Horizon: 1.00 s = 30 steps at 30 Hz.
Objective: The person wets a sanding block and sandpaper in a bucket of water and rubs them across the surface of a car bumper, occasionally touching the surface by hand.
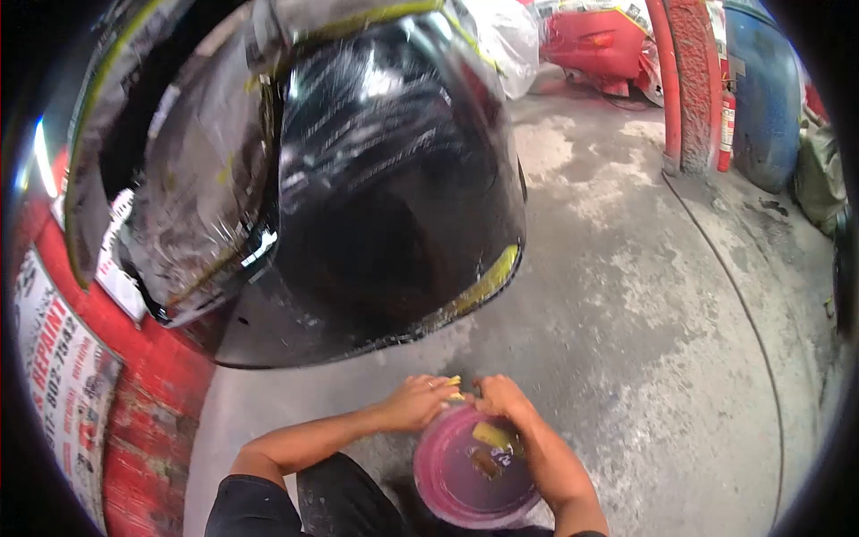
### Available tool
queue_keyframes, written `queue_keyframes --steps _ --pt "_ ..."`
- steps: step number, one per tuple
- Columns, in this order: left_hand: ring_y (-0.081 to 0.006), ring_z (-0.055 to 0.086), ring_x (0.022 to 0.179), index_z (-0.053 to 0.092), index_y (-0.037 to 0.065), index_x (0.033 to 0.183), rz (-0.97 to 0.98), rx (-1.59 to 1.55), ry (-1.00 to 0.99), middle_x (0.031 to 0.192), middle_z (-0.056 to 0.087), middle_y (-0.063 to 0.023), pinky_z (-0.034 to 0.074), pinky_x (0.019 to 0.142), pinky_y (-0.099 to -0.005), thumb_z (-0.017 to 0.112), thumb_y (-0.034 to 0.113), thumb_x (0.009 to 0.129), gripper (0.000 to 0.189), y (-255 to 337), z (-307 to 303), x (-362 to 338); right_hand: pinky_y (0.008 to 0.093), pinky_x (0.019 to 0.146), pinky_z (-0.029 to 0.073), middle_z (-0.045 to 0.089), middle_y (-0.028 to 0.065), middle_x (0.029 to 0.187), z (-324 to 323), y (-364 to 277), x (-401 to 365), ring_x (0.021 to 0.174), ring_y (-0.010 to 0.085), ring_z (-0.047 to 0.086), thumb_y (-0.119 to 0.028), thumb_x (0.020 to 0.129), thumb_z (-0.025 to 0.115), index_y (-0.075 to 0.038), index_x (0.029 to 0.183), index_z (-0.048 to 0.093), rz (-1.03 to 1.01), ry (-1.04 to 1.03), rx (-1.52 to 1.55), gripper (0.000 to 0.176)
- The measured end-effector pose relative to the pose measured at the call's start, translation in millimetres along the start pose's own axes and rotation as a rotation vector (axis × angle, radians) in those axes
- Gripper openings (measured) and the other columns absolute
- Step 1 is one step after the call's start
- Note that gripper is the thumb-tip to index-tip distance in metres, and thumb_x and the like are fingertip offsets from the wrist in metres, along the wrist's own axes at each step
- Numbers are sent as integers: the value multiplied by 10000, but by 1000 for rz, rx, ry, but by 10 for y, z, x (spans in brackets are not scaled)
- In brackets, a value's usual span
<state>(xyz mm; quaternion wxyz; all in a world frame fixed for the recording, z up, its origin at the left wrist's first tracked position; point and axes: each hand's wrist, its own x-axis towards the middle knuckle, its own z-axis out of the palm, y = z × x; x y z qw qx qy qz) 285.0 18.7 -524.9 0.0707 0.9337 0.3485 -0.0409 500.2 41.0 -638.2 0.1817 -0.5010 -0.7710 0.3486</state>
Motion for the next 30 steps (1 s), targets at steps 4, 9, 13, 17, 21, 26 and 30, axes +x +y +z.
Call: queue_keyframes --steps 4,9,13,17,21,26,30 --pt "-370 556 1241 478 62 1422 -122 -539 -95 1355 583 -189 440 1022 -458 541 305 1013 480 -191 -47 -118 482 916 519 709 270 1006 -117 -100 6 1010 433 675 -480 834 677 -34 1164 696 118 -35 50 554" --pt "-272 588 1214 473 19 1426 4 -981 -129 1293 621 -201 454 1012 -383 511 304 1034 486 -425 42 113 465 902 530 693 269 1109 -247 -348 79 1049 426 668 -467 783 732 0 1228 653 375 -234 -28 650" --pt "-173 563 1186 421 14 1470 174 -1325 -146 1301 616 -136 450 1013 -336 511 282 1049 507 -217 12 258 458 924 522 683 264 1145 -211 -507 106 1079 417 658 -476 799 719 -23 1273 628 377 -350 -71 661" --pt "-160 568 1163 417 37 1487 215 -1228 -87 1302 610 -124 455 989 -335 505 229 1051 484 -310 -215 137 450 945 513 672 260 1181 -246 -528 106 1108 408 649 -484 815 706 -47 1318 603 315 -420 -103 674" --pt "-228 586 1180 437 62 1481 179 -1110 106 1293 615 -163 461 975 -364 523 252 1033 493 -416 -215 -99 443 967 505 662 255 1218 -546 -125 26 1138 398 639 -492 831 693 -71 1363 578 38 -137 -181 688" --pt "-314 568 1226 448 78 1474 114 -1076 -24 1329 596 -177 446 1018 -418 533 267 1025 494 -310 -409 -200 357 936 504 691 183 1156 -1516 510 -2008 1071 224 647 -273 992 574 47 1281 605 935 643 -73 433" --pt "-317 523 1294 444 94 1478 158 -1077 -75 1432 535 -143 414 1083 -427 518 239 1037 471 44 -383 147 418 916 511 699 176 1078 -449 1411 -3799 1002 237 652 -313 985 565 25 1212 660 1223 362 -34 418"
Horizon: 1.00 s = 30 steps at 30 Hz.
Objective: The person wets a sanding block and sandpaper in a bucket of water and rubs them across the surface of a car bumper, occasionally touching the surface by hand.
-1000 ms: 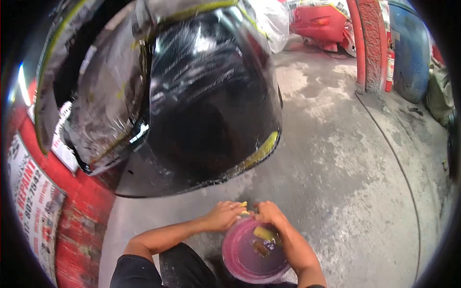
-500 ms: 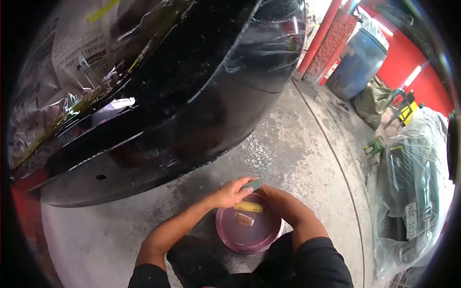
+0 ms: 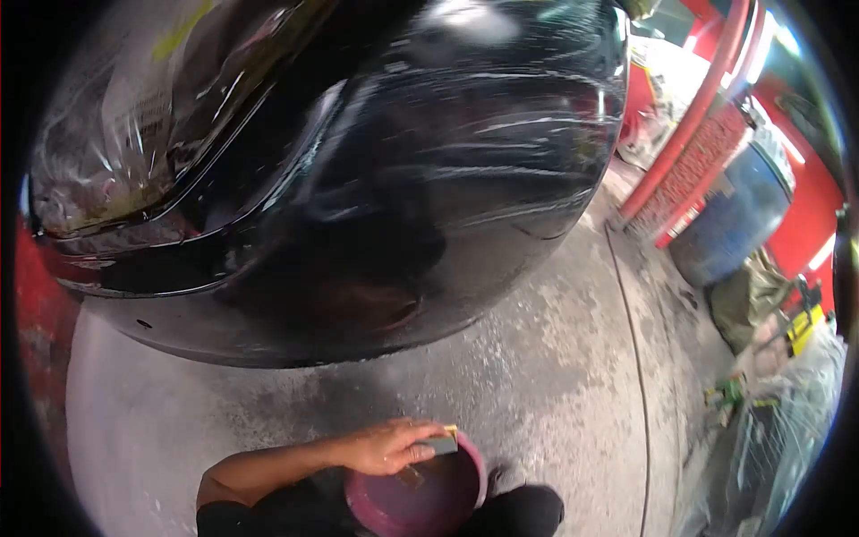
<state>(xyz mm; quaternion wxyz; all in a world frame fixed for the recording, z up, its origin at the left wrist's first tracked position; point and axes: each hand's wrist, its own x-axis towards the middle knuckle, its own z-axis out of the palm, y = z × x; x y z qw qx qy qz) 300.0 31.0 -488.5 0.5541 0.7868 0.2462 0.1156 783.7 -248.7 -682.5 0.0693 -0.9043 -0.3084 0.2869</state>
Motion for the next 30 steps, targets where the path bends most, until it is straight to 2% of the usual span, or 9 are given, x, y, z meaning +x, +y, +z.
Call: queue_keyframes --steps 1,5,8,10,15,17,21,30 --pt "-341 521 1259 439 61 1450 -18 12 8 1346 566 -172 420 1051 -440 465 357 1056 493 34 59 102 419 914 512 699 177 1077 156 139 14 1002 240 653 -316 983 565 22 1207 662 82 -100 49 417" --pt "-340 509 1282 449 67 1446 -186 43 37 1393 529 -171 409 1062 -445 453 339 1061 472 337 114 422 424 906 514 700 181 1075 326 95 510 1001 251 656 -325 976 568 13 1186 670 138 -306 163 411" --pt "-334 500 1291 455 67 1443 -397 -33 172 1393 527 -169 397 1078 -440 447 315 1062 455 545 218 585 428 901 515 701 184 1073 308 18 932 1000 259 658 -333 971 570 5 1170 677 85 -376 180 406" --pt "-338 487 1304 473 76 1434 -305 217 290 1424 506 -171 382 1101 -441 459 289 1054 436 659 304 657 431 897 516 701 186 1072 293 -27 1234 1000 265 660 -338 968 571 0 1159 681 41 -414 179 404" --pt "-343 475 1318 505 92 1405 -545 131 397 1476 480 -152 375 1105 -448 479 278 1041 410 920 508 756 437 888 519 702 191 1068 90 -99 1813 999 278 663 -350 959 574 -12 1132 692 -12 -479 155 397" --pt "-339 475 1319 508 89 1400 -513 257 297 1466 492 -147 385 1095 -437 479 284 1042 409 1025 474 858 440 884 520 703 194 1067 83 -104 1920 999 284 665 -355 956 575 -17 1121 697 -19 -493 151 395" --pt "-343 474 1318 509 85 1397 -402 296 275 1463 495 -147 387 1093 -430 486 287 1040 411 1073 511 1059 445 877 522 704 198 1064 99 59 1917 998 295 668 -365 949 578 -27 1100 705 -16 -489 166 391" --pt "-346 480 1318 502 40 1390 -177 120 245 1418 518 -167 375 1096 -436 477 279 1045 420 654 780 952 456 860 526 706 207 1059 197 420 1457 996 319 675 -387 933 584 -50 1052 725 21 -480 121 384"
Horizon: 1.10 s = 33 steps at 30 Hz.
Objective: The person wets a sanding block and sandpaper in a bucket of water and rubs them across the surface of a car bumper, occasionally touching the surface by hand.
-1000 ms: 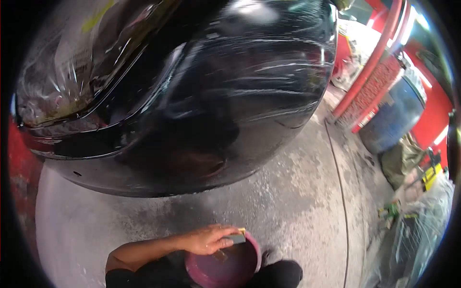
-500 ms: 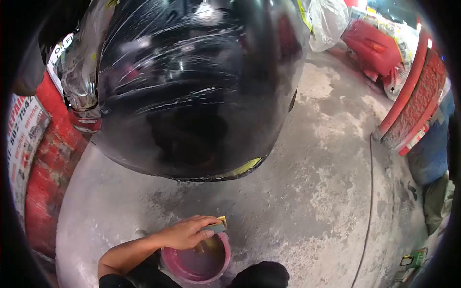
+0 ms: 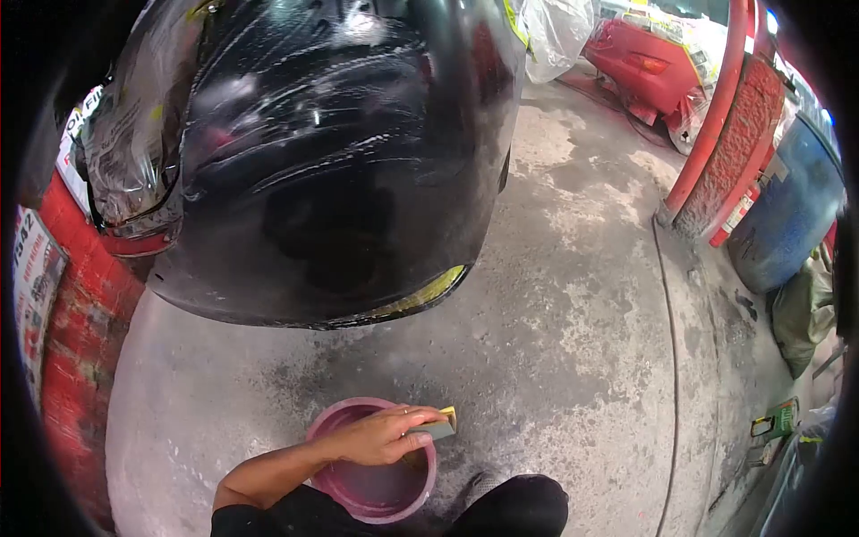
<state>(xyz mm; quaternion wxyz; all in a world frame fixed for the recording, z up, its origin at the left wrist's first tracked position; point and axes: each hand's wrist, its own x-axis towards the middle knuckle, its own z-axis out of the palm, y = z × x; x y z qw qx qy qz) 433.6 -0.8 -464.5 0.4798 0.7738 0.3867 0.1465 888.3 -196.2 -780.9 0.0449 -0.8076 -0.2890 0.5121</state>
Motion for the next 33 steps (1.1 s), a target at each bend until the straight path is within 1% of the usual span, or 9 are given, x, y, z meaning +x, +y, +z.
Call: queue_keyframes --steps 9,11,14,16,18,20,28,30,33 --pt "-346 502 1300 482 40 1418 6 29 80 1396 529 -201 384 1081 -423 463 288 1048 446 -209 -37 -367 468 843 531 708 216 1053 -220 34 -62 995 344 682 -409 918 590 -72 1003 744 -21 -72 -265 381" --pt "-233 522 1270 437 15 1444 -349 -159 58 1340 557 -145 403 1077 -386 471 271 1060 462 -54 -142 -465 471 840 532 709 218 1051 -388 -222 150 994 349 683 -414 915 591 -77 993 749 -107 -162 -514 380" --pt "-237 523 1274 372 12 1494 -378 -289 305 1352 558 -158 417 1038 -354 452 336 1066 543 -301 -115 -560 475 834 533 710 221 1050 -524 -1777 231 994 357 685 -422 909 593 -84 977 755 -801 -288 -1246 380" --pt "-195 533 1206 363 -7 1479 -276 -414 518 1287 578 -128 428 1016 -348 449 356 1072 552 -428 12 -538 420 872 537 699 211 1110 -732 -3353 -1064 949 306 704 -406 868 715 -34 1309 598 -953 31 -747 588" --pt "-210 546 1173 400 -26 1420 -173 -820 634 1274 581 -130 433 1008 -360 457 362 1069 526 -339 -32 -489 438 919 546 600 201 1330 -445 -4005 -1496 1118 313 652 -460 971 606 -14 1457 427 -1054 -455 -281 683" --pt "-232 562 1156 428 -35 1379 -225 -596 728 1230 598 -147 434 1002 -376 473 337 1061 492 -216 -6 -485 449 943 551 551 164 1351 33 -4305 -1820 1156 300 612 -429 1016 553 -34 1534 269 -900 -1020 137 710" --pt "-515 576 1054 507 -39 1174 -236 361 886 1115 612 -347 448 885 -563 485 230 1009 317 -58 14 -335 263 556 513 571 15 986 862 -4202 -1559 694 80 478 -269 1014 610 -180 1487 306 -891 -1277 385 569" --pt "-510 603 1012 495 -15 1164 -531 251 749 1068 629 -336 450 861 -586 488 250 1010 305 -41 95 -317 259 566 495 586 21 996 882 -4094 -1449 703 92 512 -249 1000 632 -159 1485 311 -925 -1262 370 588" --pt "-512 613 991 460 0 1226 -516 211 720 1045 635 -337 457 849 -598 499 272 1008 351 -59 184 -264 258 724 497 618 39 1121 977 -4031 -1298 901 116 597 -156 940 715 -81 1479 311 -1036 -1202 298 677"
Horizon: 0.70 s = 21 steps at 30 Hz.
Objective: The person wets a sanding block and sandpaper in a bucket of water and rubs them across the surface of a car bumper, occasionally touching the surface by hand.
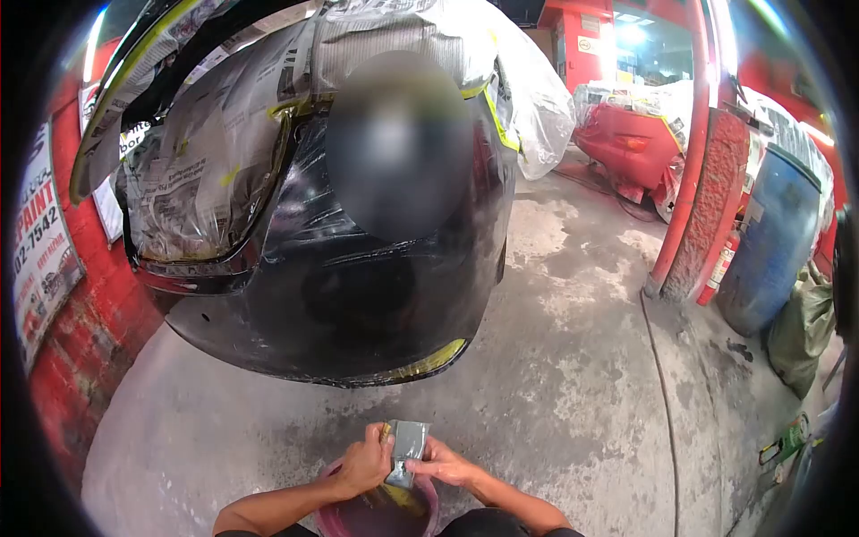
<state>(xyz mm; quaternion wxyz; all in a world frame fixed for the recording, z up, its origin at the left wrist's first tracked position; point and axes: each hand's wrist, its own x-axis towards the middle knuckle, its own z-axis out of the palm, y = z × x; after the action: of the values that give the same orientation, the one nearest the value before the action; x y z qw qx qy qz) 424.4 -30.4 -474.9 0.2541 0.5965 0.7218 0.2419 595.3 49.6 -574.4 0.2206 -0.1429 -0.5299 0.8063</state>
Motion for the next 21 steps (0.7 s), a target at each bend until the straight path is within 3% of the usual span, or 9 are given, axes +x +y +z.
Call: queue_keyframes --steps 4,6,7,9,10,12,14,16,21 --pt "-450 620 1074 442 -14 1282 -8 -99 93 1131 638 -308 476 916 -519 498 288 1026 400 -261 251 194 267 841 494 607 39 1216 90 -125 -76 1057 120 572 -99 917 730 -53 1496 305 -204 136 15 720" --pt "-380 573 1217 417 -45 1348 -156 -861 -58 1263 608 -276 426 1022 -463 447 297 1056 450 -262 259 289 274 860 494 627 35 1203 -52 -128 -107 1081 122 581 -64 895 746 -31 1525 282 -146 91 36 784" --pt "-380 573 1217 417 -45 1348 -157 -850 -54 1263 608 -276 426 1022 -463 447 297 1056 450 -266 232 304 274 860 494 627 35 1203 -109 -114 -138 1081 122 581 -64 895 746 -31 1525 282 -153 85 43 784" --pt "-312 493 1324 427 -61 1370 -451 -1083 151 1367 561 -239 370 1077 -416 393 298 1077 465 -24 55 326 301 919 486 616 65 1184 -265 -45 -230 1109 164 581 -175 893 759 -33 1555 247 72 -55 -196 849" --pt "-312 493 1324 427 -61 1370 -449 -1081 156 1367 561 -239 370 1077 -416 393 298 1077 465 -78 -11 345 302 860 494 612 40 1099 -420 185 -245 1025 139 576 -221 911 744 -47 1403 443 -13 55 -240 603" --pt "-377 502 1317 407 -63 1381 -52 -219 122 1372 537 -292 377 1073 -443 381 329 1069 502 -324 -201 340 312 820 495 605 34 1036 -553 -321 -470 947 128 567 -248 942 705 -53 1238 519 161 293 -426 399" --pt "-420 510 1285 409 -59 1366 -51 -37 -15 1340 536 -316 388 1055 -467 390 345 1061 506 -758 -144 329 323 805 499 616 41 989 -786 -715 -494 902 129 573 -237 971 659 -48 1183 532 -331 587 -408 311" --pt "-464 518 1253 411 -55 1350 -47 146 -158 1307 536 -340 399 1037 -491 400 360 1053 510 -1230 75 354 337 813 511 670 74 998 -904 -1558 -471 917 157 625 -155 955 625 -27 1193 608 -605 846 -759 271" --pt "-552 601 934 423 4 1210 -115 322 -297 946 635 -325 456 818 -607 395 354 1041 390 -1517 294 265 364 883 510 704 169 1068 -980 -3635 315 1030 319 693 6 899 608 -41 1157 656 -1346 1075 -1193 267"
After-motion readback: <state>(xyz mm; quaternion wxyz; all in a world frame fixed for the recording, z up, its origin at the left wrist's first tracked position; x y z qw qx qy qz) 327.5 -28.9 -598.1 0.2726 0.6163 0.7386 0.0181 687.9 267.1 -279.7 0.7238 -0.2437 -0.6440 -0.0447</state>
